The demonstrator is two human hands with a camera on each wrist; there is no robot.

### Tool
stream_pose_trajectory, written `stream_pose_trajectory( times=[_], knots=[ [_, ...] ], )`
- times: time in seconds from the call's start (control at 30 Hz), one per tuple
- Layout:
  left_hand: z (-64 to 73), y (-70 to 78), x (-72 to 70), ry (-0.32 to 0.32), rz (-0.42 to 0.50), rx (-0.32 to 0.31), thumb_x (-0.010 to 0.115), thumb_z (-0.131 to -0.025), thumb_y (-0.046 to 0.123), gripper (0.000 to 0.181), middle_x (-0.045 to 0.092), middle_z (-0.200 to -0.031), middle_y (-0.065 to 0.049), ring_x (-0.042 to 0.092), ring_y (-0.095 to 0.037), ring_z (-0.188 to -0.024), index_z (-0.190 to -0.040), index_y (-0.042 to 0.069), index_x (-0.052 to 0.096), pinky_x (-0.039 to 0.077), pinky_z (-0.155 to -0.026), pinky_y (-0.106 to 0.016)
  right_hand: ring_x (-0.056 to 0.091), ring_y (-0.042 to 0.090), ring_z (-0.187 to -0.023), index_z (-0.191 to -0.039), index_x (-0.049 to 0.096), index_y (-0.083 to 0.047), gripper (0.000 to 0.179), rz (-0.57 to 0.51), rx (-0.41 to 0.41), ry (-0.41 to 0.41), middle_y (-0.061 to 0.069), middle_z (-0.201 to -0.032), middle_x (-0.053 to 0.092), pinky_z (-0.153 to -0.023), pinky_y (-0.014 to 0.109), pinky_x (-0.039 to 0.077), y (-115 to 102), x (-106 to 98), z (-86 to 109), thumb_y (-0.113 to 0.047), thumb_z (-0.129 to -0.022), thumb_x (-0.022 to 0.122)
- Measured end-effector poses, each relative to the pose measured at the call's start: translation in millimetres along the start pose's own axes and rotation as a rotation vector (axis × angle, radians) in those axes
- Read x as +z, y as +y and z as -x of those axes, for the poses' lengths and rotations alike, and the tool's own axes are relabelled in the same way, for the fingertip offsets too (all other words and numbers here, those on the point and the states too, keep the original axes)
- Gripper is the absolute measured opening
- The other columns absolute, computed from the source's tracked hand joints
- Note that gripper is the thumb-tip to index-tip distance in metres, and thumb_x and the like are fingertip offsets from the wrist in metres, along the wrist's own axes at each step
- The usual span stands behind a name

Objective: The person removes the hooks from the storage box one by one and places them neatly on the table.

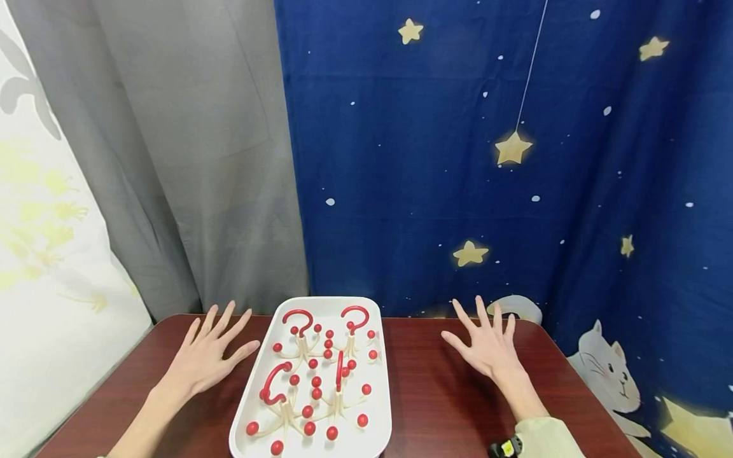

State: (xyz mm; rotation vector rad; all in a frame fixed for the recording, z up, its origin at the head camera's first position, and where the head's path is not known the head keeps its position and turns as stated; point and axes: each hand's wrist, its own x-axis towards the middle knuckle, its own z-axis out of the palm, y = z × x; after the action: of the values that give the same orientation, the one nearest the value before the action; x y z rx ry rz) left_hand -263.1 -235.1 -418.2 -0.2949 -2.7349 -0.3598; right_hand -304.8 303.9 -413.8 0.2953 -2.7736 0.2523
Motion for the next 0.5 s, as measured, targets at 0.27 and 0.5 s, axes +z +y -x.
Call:
stream_pose_trajectory(
  times=[0.27, 0.5],
  knots=[
    [3.5, -2.6, 2.9, -0.008, 0.008, -0.013, 0.049, -0.095, 0.068, 0.078, 0.027, -0.162, -0.020, 0.015, -0.046, -0.149, -0.155, 0.019, 0.042, 0.007, -0.117, -0.062, 0.009, 0.062, -0.142, -0.158, 0.032, -0.024, 0.078, -0.024, 0.010, -0.026, 0.031, -0.160, 0.020, -0.106, 0.076, -0.004, -0.8, 1.7, 2.1, -0.068, -0.096, 0.049],
    [5.3, -2.2, 2.6, -0.019, 0.013, -0.018, 0.048, -0.096, 0.068, 0.078, 0.029, -0.162, -0.020, 0.016, -0.046, -0.149, -0.155, 0.018, 0.042, 0.007, -0.116, -0.062, 0.008, 0.063, -0.142, -0.159, 0.031, -0.024, 0.078, -0.041, 0.014, -0.036, 0.031, -0.160, 0.019, -0.106, 0.077, -0.002, -2.1, 1.5, 1.6, -0.067, -0.097, 0.049]
  ],
)
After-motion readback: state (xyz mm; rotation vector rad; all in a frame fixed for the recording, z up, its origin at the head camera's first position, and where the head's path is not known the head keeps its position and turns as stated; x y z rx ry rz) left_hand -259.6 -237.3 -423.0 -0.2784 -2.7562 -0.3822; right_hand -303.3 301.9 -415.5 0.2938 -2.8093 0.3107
